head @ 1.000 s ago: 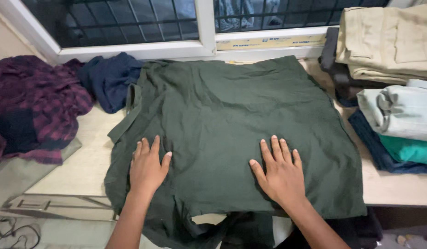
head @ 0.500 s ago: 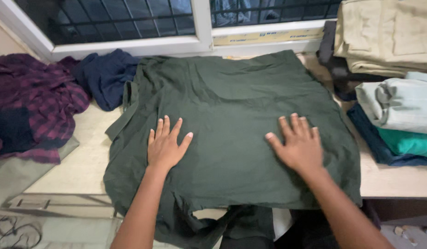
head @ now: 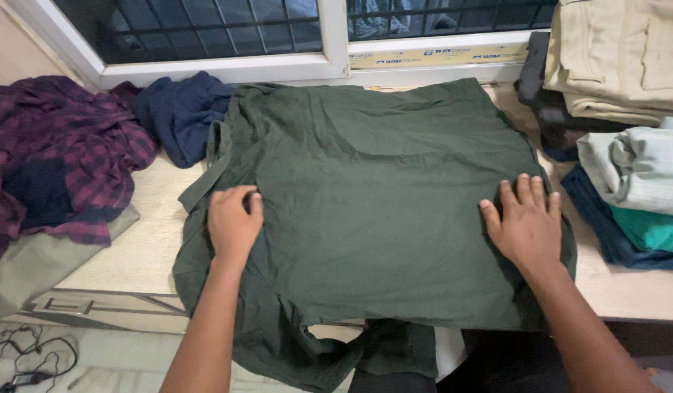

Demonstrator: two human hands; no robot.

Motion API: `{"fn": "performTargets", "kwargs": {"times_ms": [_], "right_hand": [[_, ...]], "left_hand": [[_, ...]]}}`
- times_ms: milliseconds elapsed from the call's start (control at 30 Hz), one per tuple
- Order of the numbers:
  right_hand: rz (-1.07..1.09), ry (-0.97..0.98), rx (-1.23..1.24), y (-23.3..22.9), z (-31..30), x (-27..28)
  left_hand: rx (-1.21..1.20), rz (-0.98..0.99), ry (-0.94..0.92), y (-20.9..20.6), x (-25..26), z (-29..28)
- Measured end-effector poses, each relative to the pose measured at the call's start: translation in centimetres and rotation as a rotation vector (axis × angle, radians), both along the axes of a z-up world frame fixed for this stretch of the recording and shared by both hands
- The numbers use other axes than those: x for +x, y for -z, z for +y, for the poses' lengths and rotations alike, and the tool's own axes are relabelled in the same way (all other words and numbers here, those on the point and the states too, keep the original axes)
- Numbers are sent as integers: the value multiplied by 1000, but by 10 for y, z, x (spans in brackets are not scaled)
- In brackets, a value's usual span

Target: The person buttons a dark green long-sleeved shirt on a table, then folds it neatly. Other folded clothes are visible nearby.

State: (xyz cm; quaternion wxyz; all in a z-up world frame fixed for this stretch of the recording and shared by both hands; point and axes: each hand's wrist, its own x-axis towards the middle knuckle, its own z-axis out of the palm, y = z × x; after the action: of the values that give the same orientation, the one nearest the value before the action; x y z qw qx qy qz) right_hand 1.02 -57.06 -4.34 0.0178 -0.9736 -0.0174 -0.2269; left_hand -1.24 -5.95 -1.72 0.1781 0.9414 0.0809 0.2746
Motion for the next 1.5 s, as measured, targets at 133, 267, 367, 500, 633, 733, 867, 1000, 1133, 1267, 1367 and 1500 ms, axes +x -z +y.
{"fn": "performTargets", "kwargs": {"times_ms": [133,267,367,500,633,733,867,1000,1133,1267,1367,1500], "right_hand": [[52,-153,123,0,21,-2],[153,-79,140,-11,31,3],[159,-69,141,-13,31,-4],[200,-51,130,-15,27,-3],[225,27,63,-13,4,6],[161,6,83,-8,-12,2],[62,-12,42,-8,-7,4],[-63,-220,103,-13,24,5],[-39,-332,225,-23,59,11],[63,-250,149,-25,67,20],[133,-172,149,-20,63,27],[157,-32,160,-14,43,44]], "left_hand": [[-5,-103,41,-5,-9,30],[46,-202,-20,-1,-8,52],[108,-34,-139,8,-1,65],[216,86,-164,16,10,82],[213,62,-154,13,16,92],[255,-9,-201,5,15,78],[180,41,-304,-11,20,56],[251,-131,-56,-18,31,48],[223,-131,58,-15,39,49],[226,32,-21,2,39,56],[287,106,-21,12,43,68],[345,219,-19,19,57,83]]}}
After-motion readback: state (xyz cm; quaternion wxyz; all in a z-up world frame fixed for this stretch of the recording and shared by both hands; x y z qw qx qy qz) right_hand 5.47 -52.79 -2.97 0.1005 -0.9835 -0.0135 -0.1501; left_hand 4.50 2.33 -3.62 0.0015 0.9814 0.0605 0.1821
